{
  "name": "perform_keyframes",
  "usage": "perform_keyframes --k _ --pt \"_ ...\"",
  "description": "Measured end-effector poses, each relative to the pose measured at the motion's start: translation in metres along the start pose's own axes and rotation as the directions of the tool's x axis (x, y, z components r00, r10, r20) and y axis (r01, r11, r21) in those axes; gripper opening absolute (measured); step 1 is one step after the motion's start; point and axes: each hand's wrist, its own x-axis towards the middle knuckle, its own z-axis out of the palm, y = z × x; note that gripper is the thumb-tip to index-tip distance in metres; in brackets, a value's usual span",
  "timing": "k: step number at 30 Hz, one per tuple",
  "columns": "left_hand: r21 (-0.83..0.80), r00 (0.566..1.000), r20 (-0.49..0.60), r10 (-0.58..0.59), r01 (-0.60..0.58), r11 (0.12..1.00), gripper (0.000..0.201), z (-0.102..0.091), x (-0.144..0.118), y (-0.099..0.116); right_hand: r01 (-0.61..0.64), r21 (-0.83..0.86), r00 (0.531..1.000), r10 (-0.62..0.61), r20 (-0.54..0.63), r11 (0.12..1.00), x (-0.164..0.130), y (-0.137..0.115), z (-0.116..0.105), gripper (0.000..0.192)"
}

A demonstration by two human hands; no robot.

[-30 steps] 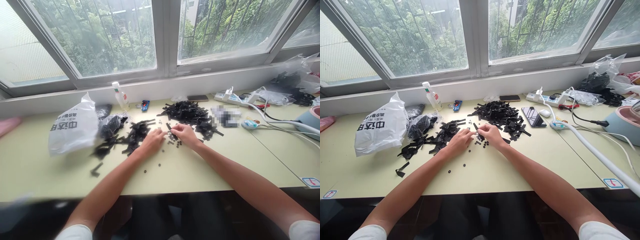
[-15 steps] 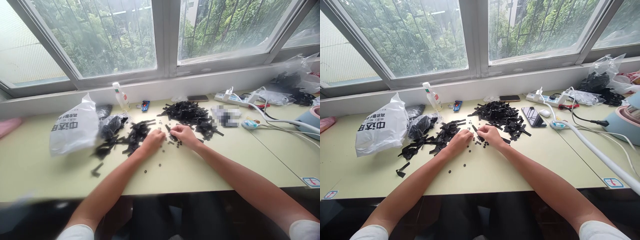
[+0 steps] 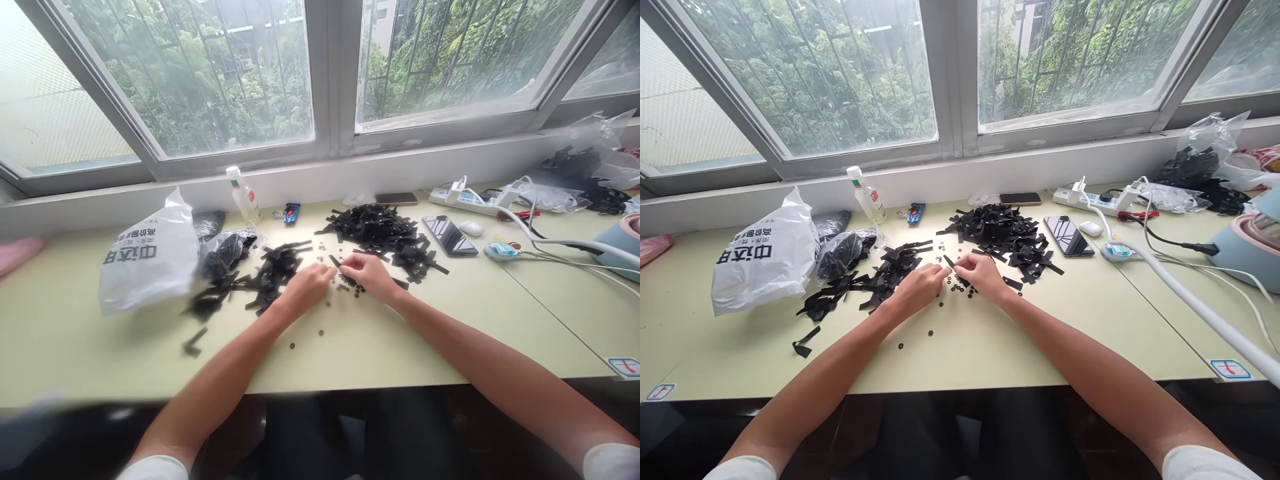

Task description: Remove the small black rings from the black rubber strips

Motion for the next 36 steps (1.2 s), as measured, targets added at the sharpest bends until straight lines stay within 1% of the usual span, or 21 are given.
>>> perform_keyframes --k 2,3,5,7,9,12,16,20,26,29,32,36 --pt "-0.034 0.999 -0.048 0.015 -0.016 0.999 0.032 0.0 0.0 -0.001 0.014 -0.011 1.0 -0.014 -0.002 1.0 0.0 0.0 0.001 0.022" --pt "-0.078 0.996 -0.09 0.015 -0.022 0.997 0.03 0.001 0.0 -0.001 0.02 -0.013 1.0 -0.02 -0.004 1.0 -0.001 0.0 0.002 0.022" --pt "-0.229 0.981 -0.195 -0.019 -0.026 0.973 0.025 0.003 0.0 -0.001 0.029 -0.023 1.0 -0.029 -0.01 0.999 -0.002 0.0 0.002 0.023" --pt "-0.415 0.954 -0.284 -0.093 -0.036 0.909 0.021 0.005 0.0 0.001 0.036 -0.038 0.999 -0.037 -0.007 0.999 -0.003 -0.001 0.003 0.022" --pt "-0.562 0.933 -0.319 -0.169 -0.043 0.826 0.02 0.007 0.001 0.004 0.044 -0.04 0.999 -0.043 0.014 0.998 -0.004 -0.003 0.004 0.022" --pt "-0.675 0.916 -0.304 -0.262 -0.013 0.738 0.02 0.007 0.001 0.009 0.051 -0.019 0.998 -0.05 0.049 0.999 -0.006 -0.004 0.005 0.022" --pt "-0.732 0.891 -0.28 -0.357 0.043 0.68 0.017 0.004 0.001 0.011 0.071 -0.036 0.996 -0.069 0.047 0.997 -0.006 -0.003 0.007 0.021" --pt "-0.758 0.88 -0.275 -0.387 0.049 0.65 0.014 0.003 0.0 0.011 0.081 -0.035 0.996 -0.08 0.041 0.996 -0.006 -0.003 0.007 0.021" --pt "-0.788 0.846 -0.272 -0.458 0.078 0.611 0.012 0.004 0.0 0.011 0.04 0.022 0.997 -0.041 0.064 0.999 -0.007 -0.004 0.008 0.023" --pt "-0.806 0.846 -0.251 -0.47 0.087 0.586 0.01 0.004 0.0 0.011 0.04 0.026 0.997 -0.041 0.064 0.999 -0.007 -0.005 0.008 0.022" --pt "-0.839 0.849 -0.207 -0.487 0.102 0.535 0.01 0.004 -0.001 0.013 0.028 0.021 0.998 -0.029 0.052 0.999 -0.007 -0.005 0.008 0.023" --pt "-0.891 0.85 -0.115 -0.513 0.139 0.431 0.012 0.007 0.0 0.011 0.003 0.025 0.999 -0.005 0.043 1.0 -0.006 -0.006 0.007 0.025"
